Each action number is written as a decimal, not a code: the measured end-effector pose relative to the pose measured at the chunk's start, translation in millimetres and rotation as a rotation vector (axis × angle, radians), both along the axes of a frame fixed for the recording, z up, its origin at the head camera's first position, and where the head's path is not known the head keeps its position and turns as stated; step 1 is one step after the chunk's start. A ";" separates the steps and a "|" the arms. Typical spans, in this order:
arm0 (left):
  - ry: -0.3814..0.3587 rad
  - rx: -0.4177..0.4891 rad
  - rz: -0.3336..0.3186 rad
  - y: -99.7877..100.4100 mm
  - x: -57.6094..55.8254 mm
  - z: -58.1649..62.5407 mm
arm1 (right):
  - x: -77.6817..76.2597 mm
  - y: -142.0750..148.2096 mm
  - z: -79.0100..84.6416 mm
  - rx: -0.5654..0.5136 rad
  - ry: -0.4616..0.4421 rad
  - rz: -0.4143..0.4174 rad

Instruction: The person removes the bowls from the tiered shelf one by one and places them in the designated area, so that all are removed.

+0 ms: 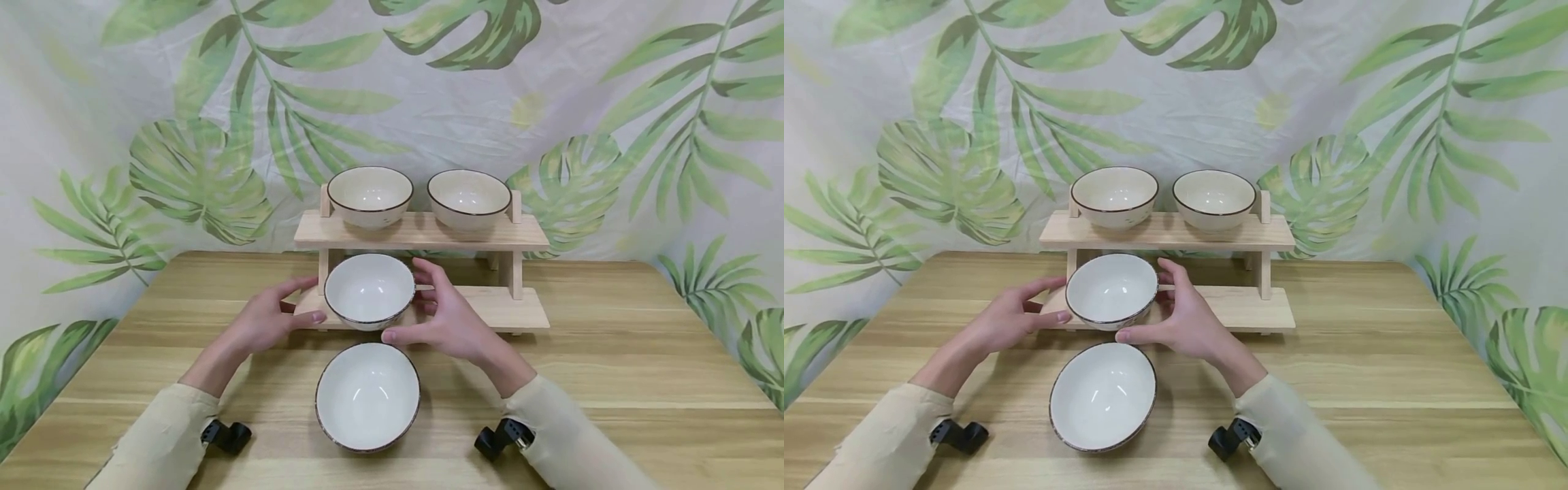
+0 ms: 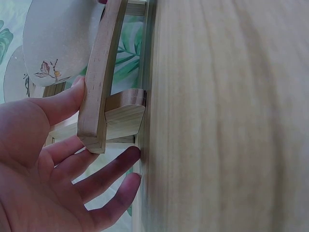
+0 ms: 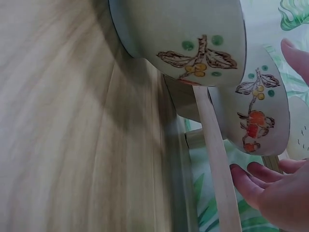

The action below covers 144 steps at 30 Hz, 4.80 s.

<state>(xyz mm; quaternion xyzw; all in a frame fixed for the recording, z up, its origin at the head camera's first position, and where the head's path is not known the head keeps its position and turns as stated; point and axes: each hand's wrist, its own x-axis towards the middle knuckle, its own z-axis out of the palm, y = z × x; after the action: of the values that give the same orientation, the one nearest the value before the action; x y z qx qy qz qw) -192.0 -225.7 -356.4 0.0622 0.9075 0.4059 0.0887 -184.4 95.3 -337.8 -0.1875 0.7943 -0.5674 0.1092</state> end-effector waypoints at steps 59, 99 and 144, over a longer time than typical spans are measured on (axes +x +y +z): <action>-0.003 -0.022 0.002 -2.5 -1.5 0.2 | -5.8 -48.8 -11.5 -0.020 0.029 -0.165; 0.001 -0.013 0.002 -1.1 0.4 -2.9 | 18.9 0.0 9.7 -0.055 0.009 -0.060; -0.012 0.003 0.007 -1.9 -1.7 -2.5 | 60.3 96.1 -22.5 -0.074 0.106 0.050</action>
<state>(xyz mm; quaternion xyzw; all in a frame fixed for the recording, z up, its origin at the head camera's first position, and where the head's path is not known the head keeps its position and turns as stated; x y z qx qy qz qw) -193.7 -227.7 -358.9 0.0568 0.9065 0.4080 0.0924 -124.1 191.4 -360.4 -0.2412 0.7726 -0.5826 0.0742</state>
